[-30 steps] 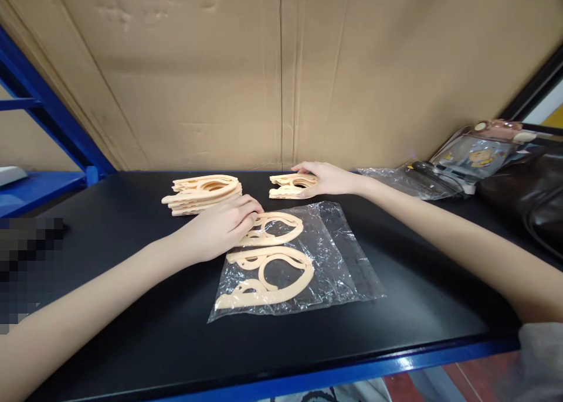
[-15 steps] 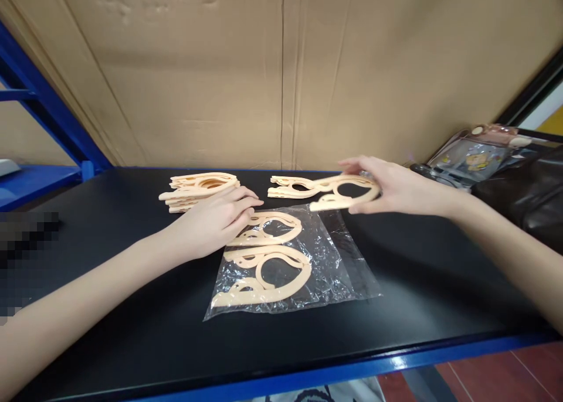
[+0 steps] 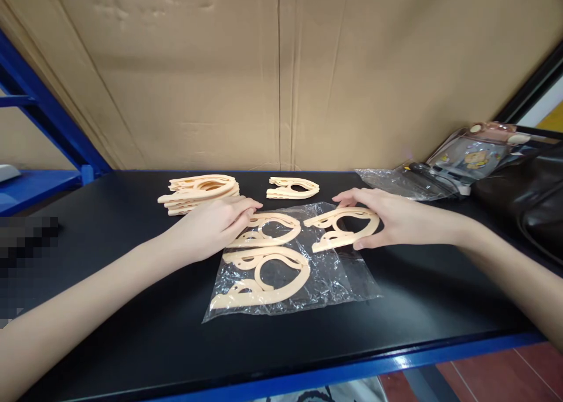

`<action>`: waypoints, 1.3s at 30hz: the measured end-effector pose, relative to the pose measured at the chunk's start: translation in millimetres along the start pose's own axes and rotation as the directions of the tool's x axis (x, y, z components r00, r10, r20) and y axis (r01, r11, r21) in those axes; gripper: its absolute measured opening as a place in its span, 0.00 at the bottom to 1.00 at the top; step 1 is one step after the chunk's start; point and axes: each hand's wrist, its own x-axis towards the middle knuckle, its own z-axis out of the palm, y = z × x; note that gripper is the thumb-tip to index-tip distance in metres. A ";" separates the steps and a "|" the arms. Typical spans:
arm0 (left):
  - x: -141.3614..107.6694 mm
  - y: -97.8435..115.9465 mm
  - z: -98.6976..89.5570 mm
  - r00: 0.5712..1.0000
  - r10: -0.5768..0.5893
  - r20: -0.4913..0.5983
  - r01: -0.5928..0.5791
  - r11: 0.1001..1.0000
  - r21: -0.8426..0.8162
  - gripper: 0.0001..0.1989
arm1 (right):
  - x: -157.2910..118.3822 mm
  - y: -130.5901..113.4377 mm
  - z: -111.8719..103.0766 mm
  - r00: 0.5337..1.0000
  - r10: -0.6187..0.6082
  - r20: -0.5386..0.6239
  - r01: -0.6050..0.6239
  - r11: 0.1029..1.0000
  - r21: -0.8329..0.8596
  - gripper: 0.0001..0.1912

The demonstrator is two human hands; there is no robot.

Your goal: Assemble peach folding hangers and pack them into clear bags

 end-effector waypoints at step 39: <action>2.2 -1.9 10.9 1.000 0.029 -0.007 -0.030 0.957 -0.290 0.22 | 21.8 -15.6 65.0 0.941 0.023 -0.337 0.073 0.960 0.270 0.47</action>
